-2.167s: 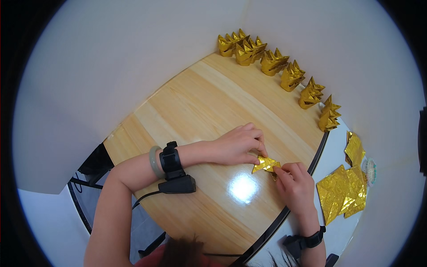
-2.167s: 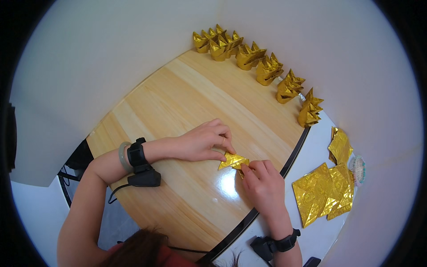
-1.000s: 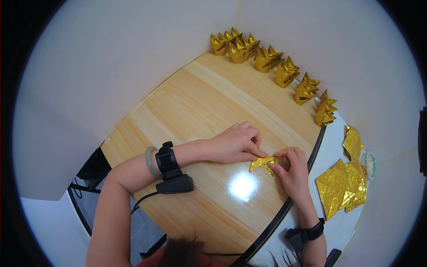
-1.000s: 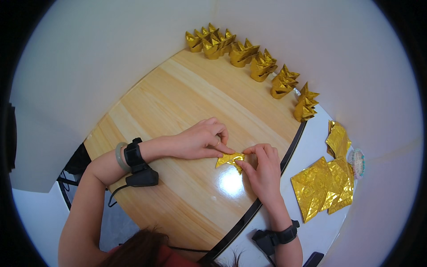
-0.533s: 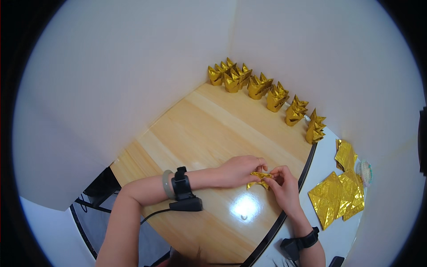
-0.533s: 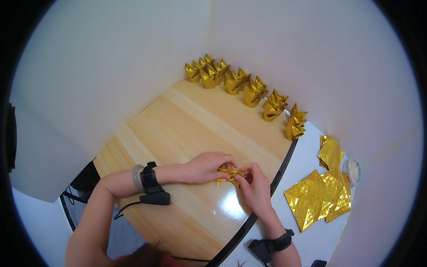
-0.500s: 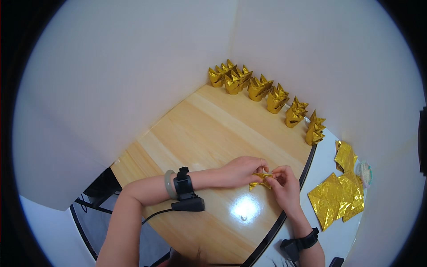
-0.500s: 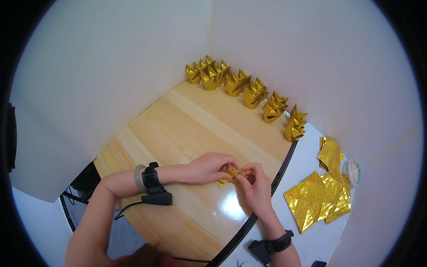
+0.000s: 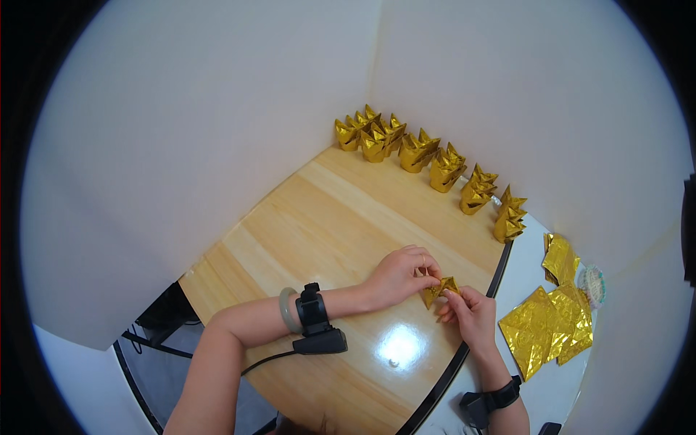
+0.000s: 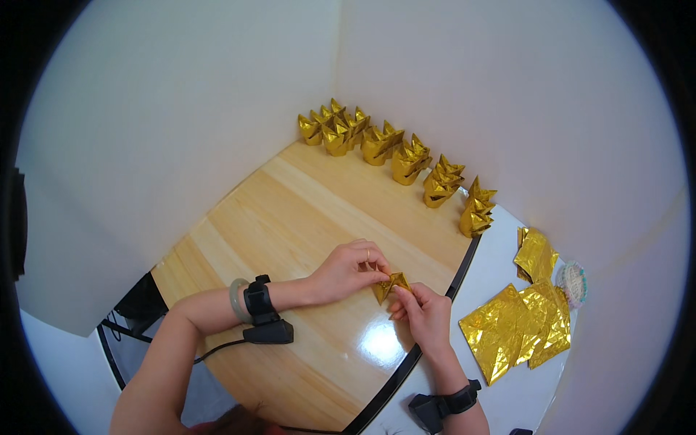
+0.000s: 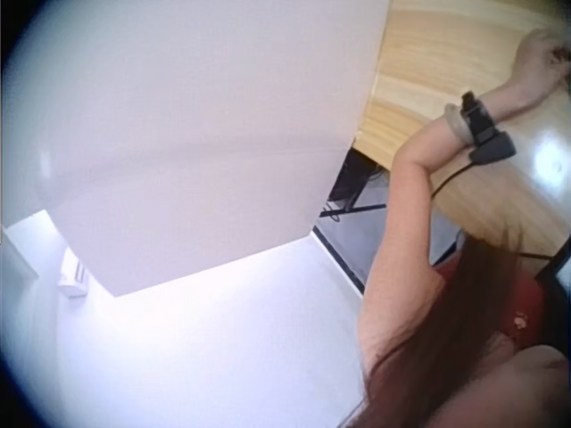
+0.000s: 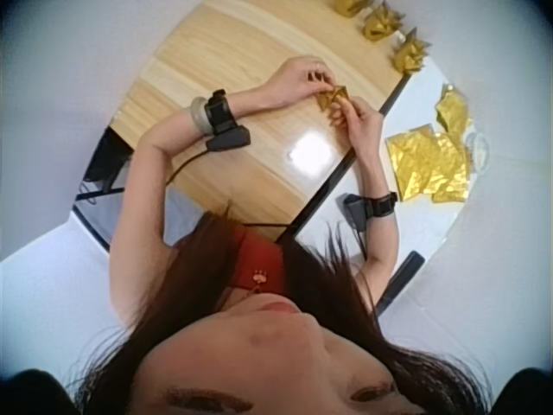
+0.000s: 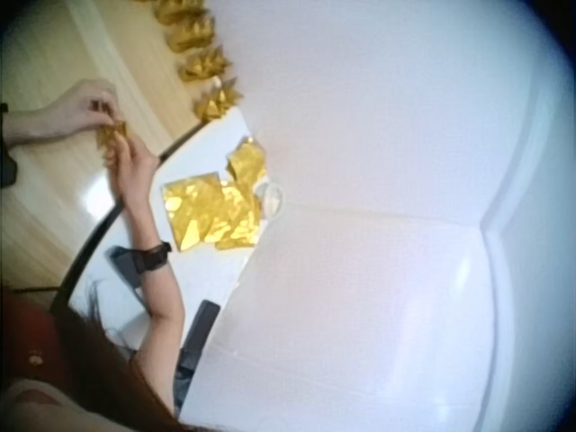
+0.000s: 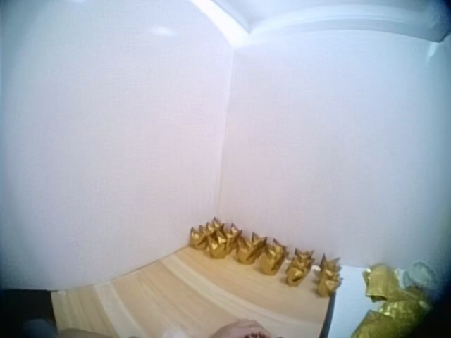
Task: Fold gold paper into decorative ingot shapes.
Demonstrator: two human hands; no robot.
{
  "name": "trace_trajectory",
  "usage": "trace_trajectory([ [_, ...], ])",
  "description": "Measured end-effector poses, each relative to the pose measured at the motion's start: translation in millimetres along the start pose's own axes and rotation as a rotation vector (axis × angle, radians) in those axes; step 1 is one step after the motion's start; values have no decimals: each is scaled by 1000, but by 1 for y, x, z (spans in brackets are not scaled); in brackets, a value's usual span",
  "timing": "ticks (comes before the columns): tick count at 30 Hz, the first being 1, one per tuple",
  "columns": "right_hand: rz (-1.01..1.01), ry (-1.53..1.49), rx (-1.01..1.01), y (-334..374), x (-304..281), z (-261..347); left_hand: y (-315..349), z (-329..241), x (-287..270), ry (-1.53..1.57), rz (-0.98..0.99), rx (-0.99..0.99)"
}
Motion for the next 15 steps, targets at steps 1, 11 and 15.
trace_trajectory([
  [1, 2, 2, 2, 0, 0, -1, 0, -1, 0, 2, -2, -3],
  [11, -114, 246, -170, 7, -5, -2, 5, -2, 4, 134, 77, -74],
  [15, 66, -320, -17, 6, -4, 5, 8, 16, 13, 624, 22, -358],
])
Point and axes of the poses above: each hand's wrist, its own y-axis away from the middle knuckle, its own x-axis out of the palm, z = x × y, the point moved 4 cm from there along -y, towards the middle knuckle, and after that the axes turned 8 degrees about x, right-handed, at the moved point
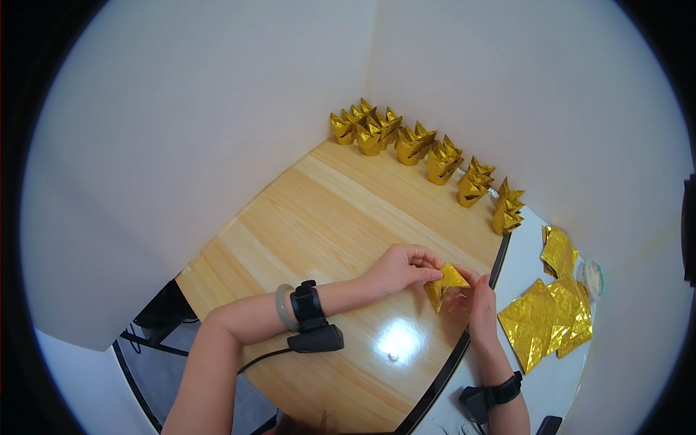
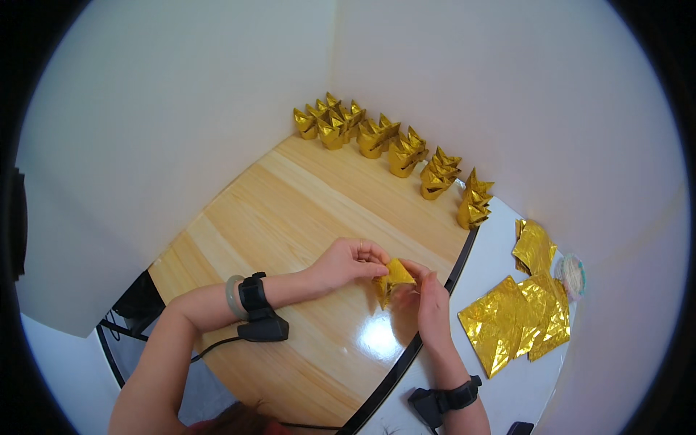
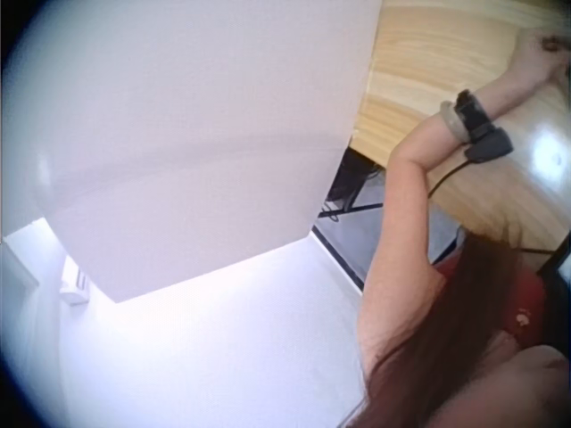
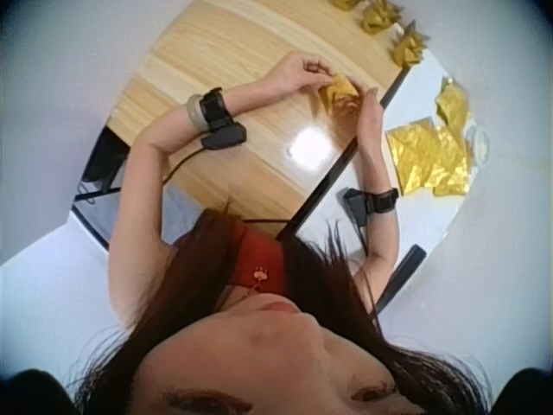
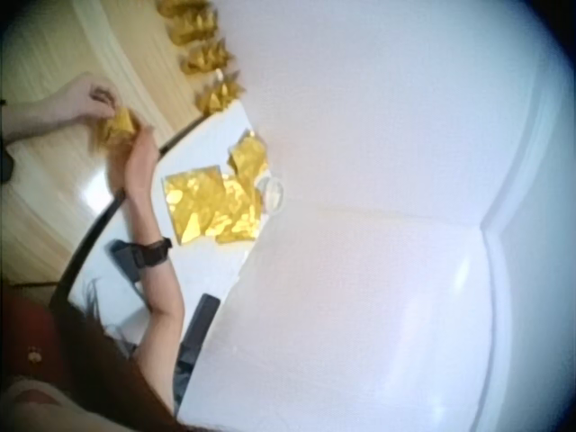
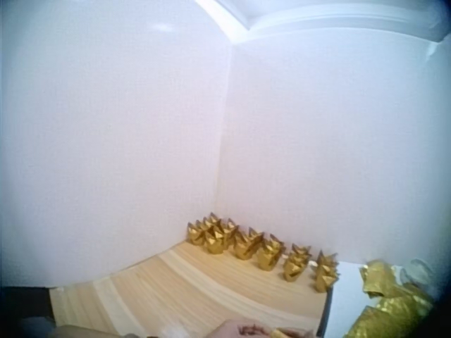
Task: Fold gold paper into decorative ingot shapes.
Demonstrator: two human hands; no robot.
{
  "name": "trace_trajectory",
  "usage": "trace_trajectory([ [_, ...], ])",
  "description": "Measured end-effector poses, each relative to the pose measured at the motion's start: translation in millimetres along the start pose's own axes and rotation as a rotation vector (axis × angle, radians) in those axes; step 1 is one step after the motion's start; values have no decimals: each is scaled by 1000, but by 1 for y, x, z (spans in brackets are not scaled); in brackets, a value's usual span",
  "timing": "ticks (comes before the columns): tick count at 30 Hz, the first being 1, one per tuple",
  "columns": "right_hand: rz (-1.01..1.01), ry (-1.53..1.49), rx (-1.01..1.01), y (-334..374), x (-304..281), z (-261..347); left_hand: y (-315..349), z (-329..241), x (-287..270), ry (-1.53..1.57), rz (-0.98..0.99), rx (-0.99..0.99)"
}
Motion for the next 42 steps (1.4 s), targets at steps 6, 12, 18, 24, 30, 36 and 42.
trace_trajectory([
  [6, 256, -367, 133, -4, 10, -13, 2, -3, -1, 79, -2, -205],
  [12, 305, -481, 213, -4, 12, -12, 3, 5, 3, 306, 76, -232],
  [18, 284, -545, 232, -4, 9, -12, 5, 9, 4, 451, 52, -308],
  [24, 222, -545, 227, -7, 2, -12, 5, 5, -1, 465, 12, -240],
  [30, 160, -521, 275, -4, -2, -2, 2, -21, 3, -160, 131, 105],
  [36, 342, -327, 380, -8, -14, -10, 14, -69, 27, -982, 384, 860],
  [42, -61, 481, 22, -6, -9, 7, 14, -66, 21, -1222, 560, 888],
])
Point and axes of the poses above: each hand's wrist, its own y-axis away from the middle knuckle, its own x-axis out of the palm, z = x × y, the point moved 4 cm from there along -y, towards the middle knuckle, and after that the axes turned 8 degrees about x, right-handed, at the moved point
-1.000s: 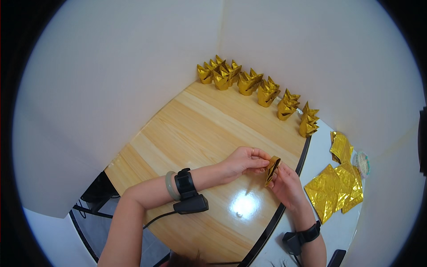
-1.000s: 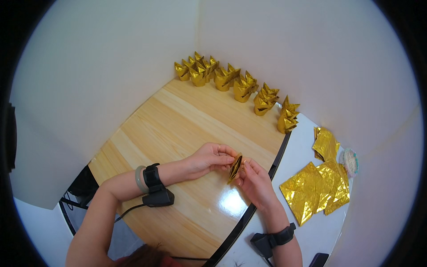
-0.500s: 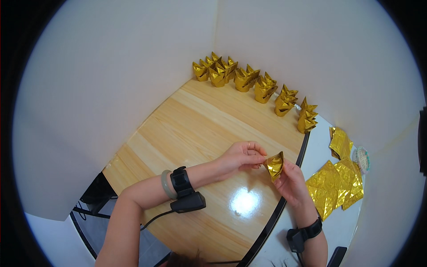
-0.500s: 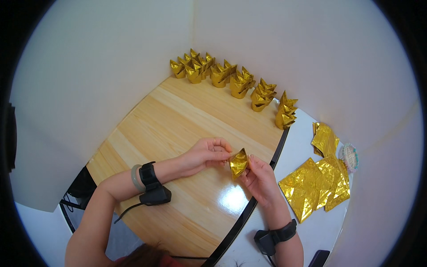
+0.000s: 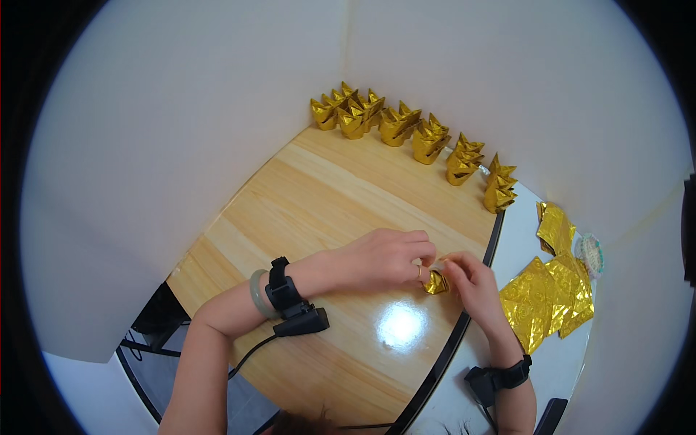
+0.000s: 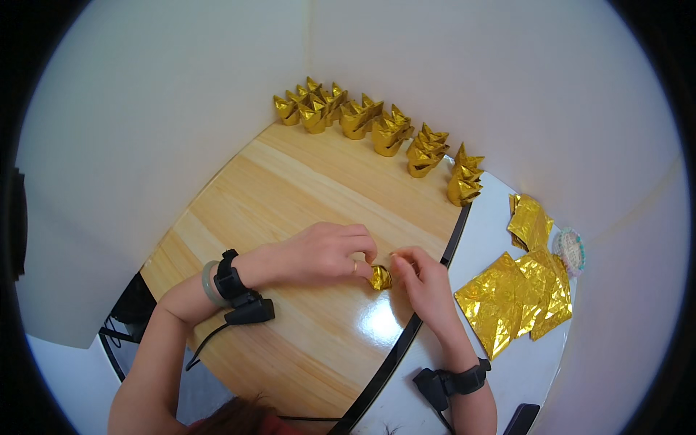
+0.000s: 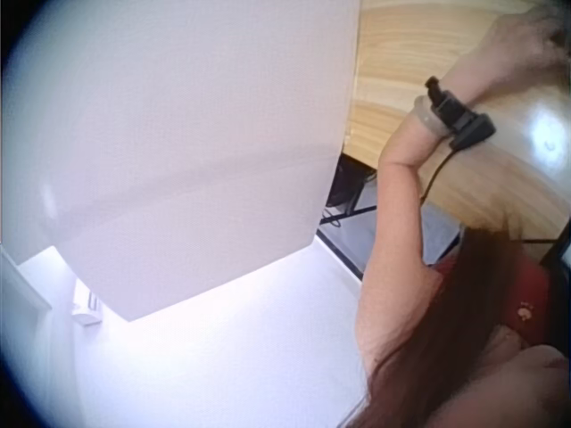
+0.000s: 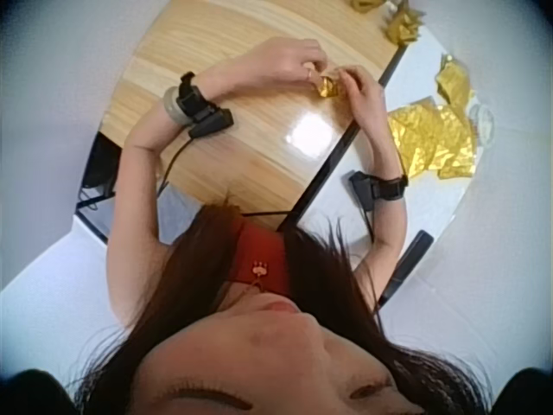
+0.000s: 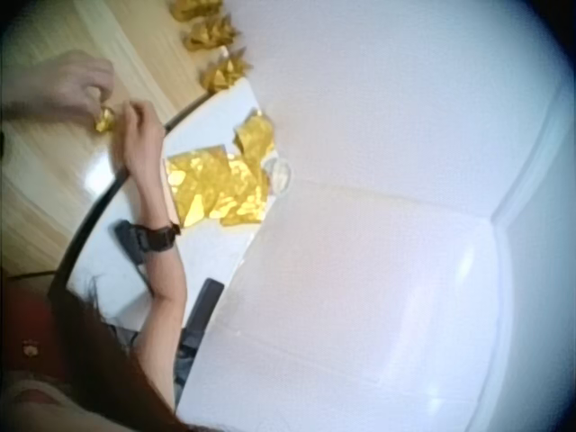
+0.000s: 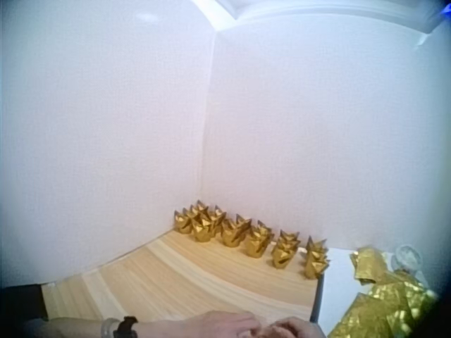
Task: Fold gold paper into decorative ingot shapes.
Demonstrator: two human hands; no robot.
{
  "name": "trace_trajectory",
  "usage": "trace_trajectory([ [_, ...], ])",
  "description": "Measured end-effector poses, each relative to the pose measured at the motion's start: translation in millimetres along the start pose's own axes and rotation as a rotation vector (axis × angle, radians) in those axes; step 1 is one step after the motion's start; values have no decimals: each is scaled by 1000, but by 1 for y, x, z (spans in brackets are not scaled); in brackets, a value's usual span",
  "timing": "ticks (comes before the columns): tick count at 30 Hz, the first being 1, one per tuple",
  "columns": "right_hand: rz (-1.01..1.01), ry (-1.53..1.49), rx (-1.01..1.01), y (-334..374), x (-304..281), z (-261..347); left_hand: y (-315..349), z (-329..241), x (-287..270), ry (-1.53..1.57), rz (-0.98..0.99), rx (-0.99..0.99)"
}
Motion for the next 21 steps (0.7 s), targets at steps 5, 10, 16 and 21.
trace_trajectory([
  [5, -45, 281, -362, 17, -15, 40, 7, 6, 9, 69, 46, -40],
  [10, 49, 706, -598, 29, -4, 52, 5, 4, 9, 62, 55, -56],
  [16, -21, 909, -674, 26, 1, 47, 9, 12, 9, 58, 110, -70],
  [21, 13, 736, -613, 27, -3, 45, 10, 16, 4, 211, 23, -214],
])
Point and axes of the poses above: each hand's wrist, its own y-axis away from the middle knuckle, its own x-axis out of the palm, z = x × y, the point moved 4 cm from there along -y, towards the middle knuckle, and after that the axes turned 8 degrees about x, right-handed, at the moved point
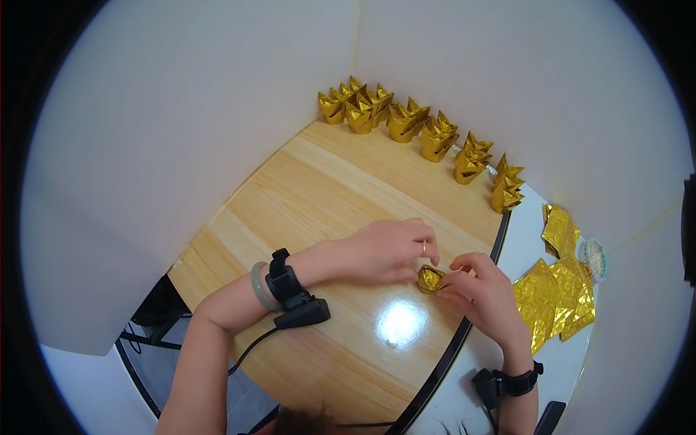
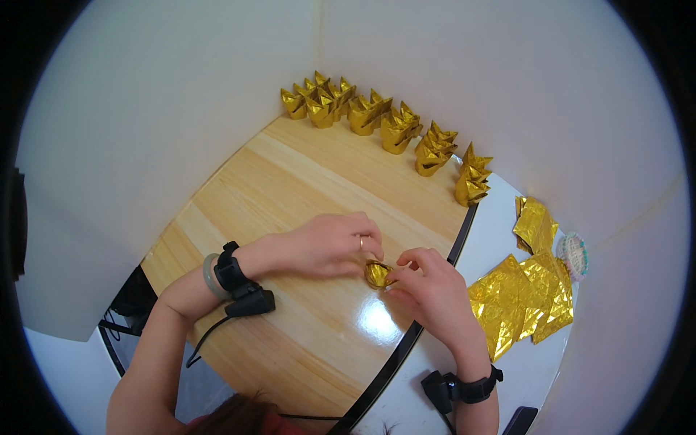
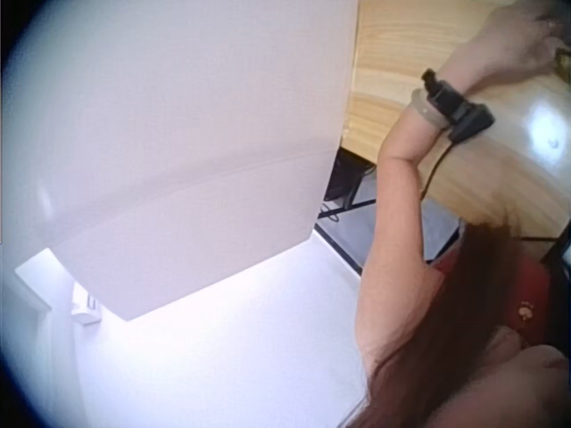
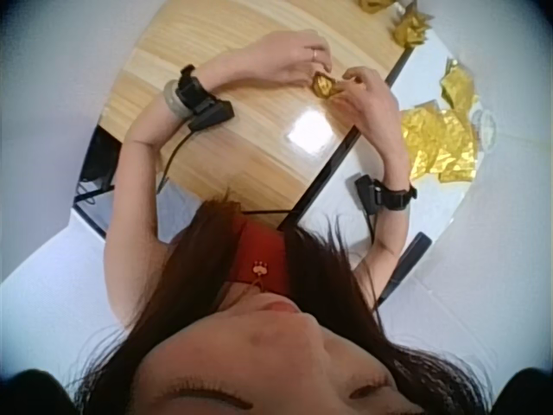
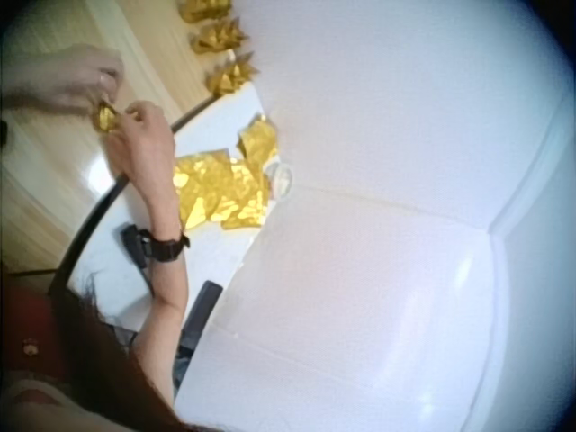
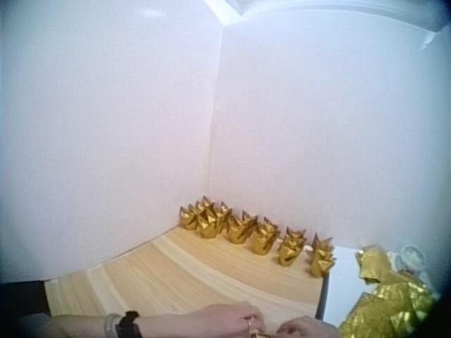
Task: Fold gold paper into decorative ingot shapes.
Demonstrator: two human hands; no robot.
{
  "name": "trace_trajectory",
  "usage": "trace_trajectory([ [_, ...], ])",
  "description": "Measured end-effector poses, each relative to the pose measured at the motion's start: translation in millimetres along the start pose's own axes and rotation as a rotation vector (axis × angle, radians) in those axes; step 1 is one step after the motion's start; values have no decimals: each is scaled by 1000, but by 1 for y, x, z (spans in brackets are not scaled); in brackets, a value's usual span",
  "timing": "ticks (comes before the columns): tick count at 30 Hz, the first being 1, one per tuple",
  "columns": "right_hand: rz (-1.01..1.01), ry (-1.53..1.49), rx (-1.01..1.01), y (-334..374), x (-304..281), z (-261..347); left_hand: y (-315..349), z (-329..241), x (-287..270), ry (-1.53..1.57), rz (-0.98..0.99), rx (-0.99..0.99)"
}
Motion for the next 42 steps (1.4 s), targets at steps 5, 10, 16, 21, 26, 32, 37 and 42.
trace_trajectory([
  [5, -23, -102, 68, 0, -8, -3, 0, 1, -6, 30, 12, -21],
  [10, 16, -123, 23, 3, 7, -13, -2, -3, 11, -115, 129, 70],
  [16, -180, -409, 235, -4, 7, -25, 10, 59, -24, -319, -126, -174],
  [21, -68, -452, 332, 1, 32, -43, 5, 137, -71, -387, -252, -432],
  [26, 1, -536, 373, 1, 43, -46, 6, 187, -78, -457, -265, -479],
  [32, -10, -541, 344, -3, 41, -43, 5, 208, -75, -521, -228, -477],
  [37, -5, -542, 376, -2, 39, -44, 0, 189, -88, -527, -367, -561],
  [42, 7, -534, 352, -4, 39, -42, 20, 182, -101, -450, -458, -615],
])
Point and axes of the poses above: each hand's wrist, its own y-axis away from the middle knuckle, its own x-axis out of the palm, z = x × y, the point moved 4 cm from there along -y, towards the middle knuckle, and after that the axes turned 8 degrees about x, right-handed, at the moved point
